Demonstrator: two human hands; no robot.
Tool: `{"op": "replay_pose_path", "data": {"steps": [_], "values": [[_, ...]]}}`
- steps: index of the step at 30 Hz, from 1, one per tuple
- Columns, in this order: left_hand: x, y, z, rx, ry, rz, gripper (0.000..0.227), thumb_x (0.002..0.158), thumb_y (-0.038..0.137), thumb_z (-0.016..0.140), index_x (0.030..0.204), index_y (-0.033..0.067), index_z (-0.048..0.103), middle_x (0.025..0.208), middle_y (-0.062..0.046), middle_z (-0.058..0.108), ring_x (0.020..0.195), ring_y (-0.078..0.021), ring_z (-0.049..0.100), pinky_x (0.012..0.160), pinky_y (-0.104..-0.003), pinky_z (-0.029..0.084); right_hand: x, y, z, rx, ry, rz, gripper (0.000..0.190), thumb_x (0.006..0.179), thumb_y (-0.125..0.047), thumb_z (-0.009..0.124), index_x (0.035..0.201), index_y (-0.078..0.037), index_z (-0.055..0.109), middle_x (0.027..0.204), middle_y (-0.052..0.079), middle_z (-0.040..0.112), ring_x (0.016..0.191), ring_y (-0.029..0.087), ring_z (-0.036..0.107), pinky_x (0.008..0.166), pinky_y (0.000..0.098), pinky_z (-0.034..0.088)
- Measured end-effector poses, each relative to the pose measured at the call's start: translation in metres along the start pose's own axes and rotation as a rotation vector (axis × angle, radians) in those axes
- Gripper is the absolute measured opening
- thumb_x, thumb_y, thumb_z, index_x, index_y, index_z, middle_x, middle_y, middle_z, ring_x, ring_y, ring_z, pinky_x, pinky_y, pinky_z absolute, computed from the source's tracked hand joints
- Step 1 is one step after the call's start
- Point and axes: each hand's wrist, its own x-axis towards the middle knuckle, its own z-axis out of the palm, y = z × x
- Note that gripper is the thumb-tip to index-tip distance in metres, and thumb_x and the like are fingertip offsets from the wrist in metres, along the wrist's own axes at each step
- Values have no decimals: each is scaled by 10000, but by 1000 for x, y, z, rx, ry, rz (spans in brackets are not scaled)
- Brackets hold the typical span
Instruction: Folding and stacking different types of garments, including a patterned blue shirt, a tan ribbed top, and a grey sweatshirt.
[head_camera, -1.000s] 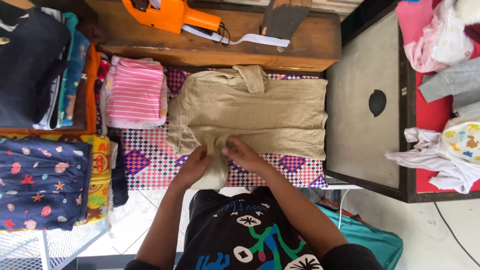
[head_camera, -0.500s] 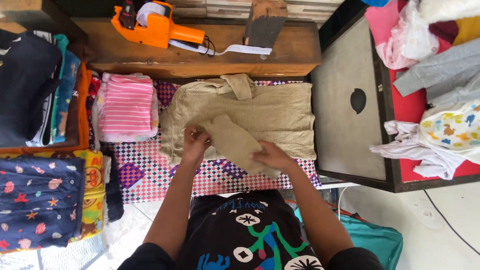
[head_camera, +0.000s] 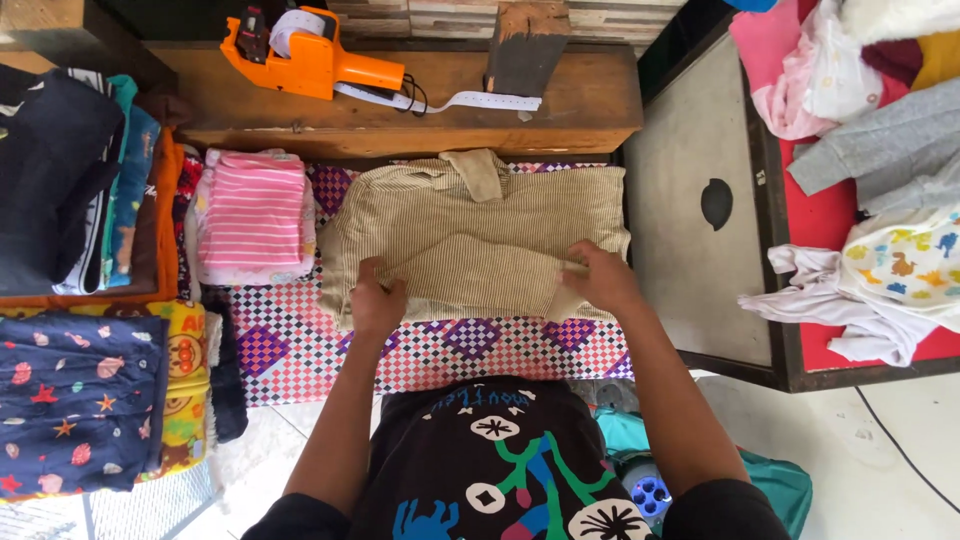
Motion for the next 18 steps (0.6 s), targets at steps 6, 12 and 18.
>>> {"op": "replay_pose_path", "data": {"steps": [6, 12, 18], "values": [[4, -16, -12, 236, 31, -30, 301, 910, 372, 649, 1177, 240, 605, 710, -79, 747, 907, -381, 742, 855, -521, 578, 5, 38, 4, -140, -193, 35, 727, 826, -492, 747, 1410, -99, 566, 1400, 234, 618, 1319, 422, 569, 1086, 516, 483], [10, -42, -12, 249, 21, 58, 306, 924, 391, 675, 1183, 254, 588, 704, -34, 740, 815, -324, 752, 803, -476, 592, 20, 75, 9, 390, -18, 27, 434, 879, -211, 726, 1259, -11, 672, 1180, 253, 700, 1130, 409, 644, 969, 511, 502], [15, -42, -12, 306, 47, 65, 441, 908, 423, 673, 1280, 239, 522, 691, -46, 731, 862, -388, 741, 848, -530, 577, 13, 78, 14, 107, 222, 36, 408, 939, -146, 655, 1335, -180, 563, 1309, 162, 620, 1251, 381, 603, 1010, 549, 502]]}}
